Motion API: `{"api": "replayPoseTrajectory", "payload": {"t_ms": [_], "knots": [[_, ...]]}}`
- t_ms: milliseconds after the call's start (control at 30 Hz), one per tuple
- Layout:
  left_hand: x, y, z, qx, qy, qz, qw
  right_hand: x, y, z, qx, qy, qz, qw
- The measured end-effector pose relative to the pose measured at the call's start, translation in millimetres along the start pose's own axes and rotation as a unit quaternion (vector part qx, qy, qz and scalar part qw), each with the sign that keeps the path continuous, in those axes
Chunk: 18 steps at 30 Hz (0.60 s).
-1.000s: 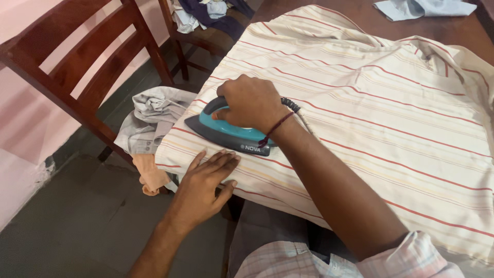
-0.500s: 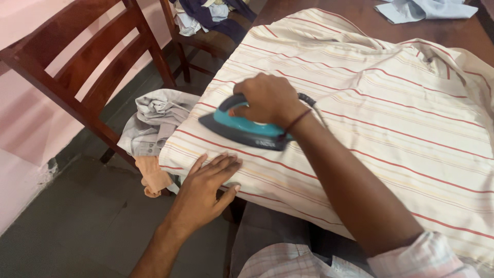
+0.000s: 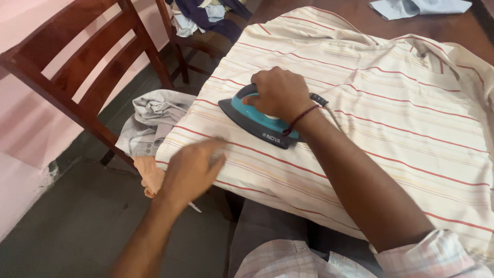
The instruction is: The person irons a striped shirt laid out on a wooden table. They smooth the fabric with one hand while moving a steam iron with the other across the body and sleeve of the shirt.
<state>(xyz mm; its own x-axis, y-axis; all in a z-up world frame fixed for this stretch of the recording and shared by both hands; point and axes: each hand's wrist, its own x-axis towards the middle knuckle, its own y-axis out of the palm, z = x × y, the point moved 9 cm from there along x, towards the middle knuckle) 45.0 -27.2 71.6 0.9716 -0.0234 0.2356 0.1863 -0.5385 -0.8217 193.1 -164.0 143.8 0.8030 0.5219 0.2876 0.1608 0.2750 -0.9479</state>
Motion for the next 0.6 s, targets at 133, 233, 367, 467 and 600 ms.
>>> {"api": "replayPoseTrajectory", "payload": {"t_ms": [133,233,367,467,600], "knots": [[47.4,-8.8,20.0,-0.023,0.074,-0.154,0.985,-0.3,0.9,3.1,0.006,-0.034,-0.004,0.999],[79.1,16.5,48.8,0.063,0.073,-0.112,0.989,-6.9,-3.8,6.3,0.006,-0.061,0.008,0.998],[79.4,37.8,80.0,0.13,-0.018,-0.024,0.991,-26.0,-11.1,12.6,0.01,-0.069,0.044,0.997],[76.4,35.8,83.5,0.137,-0.039,0.005,0.99,-45.5,-18.3,20.4,0.015,-0.066,0.077,0.995],[76.5,33.9,80.1,0.147,-0.029,0.005,0.989,-72.6,-27.6,24.1,0.016,-0.058,0.106,0.993]]}}
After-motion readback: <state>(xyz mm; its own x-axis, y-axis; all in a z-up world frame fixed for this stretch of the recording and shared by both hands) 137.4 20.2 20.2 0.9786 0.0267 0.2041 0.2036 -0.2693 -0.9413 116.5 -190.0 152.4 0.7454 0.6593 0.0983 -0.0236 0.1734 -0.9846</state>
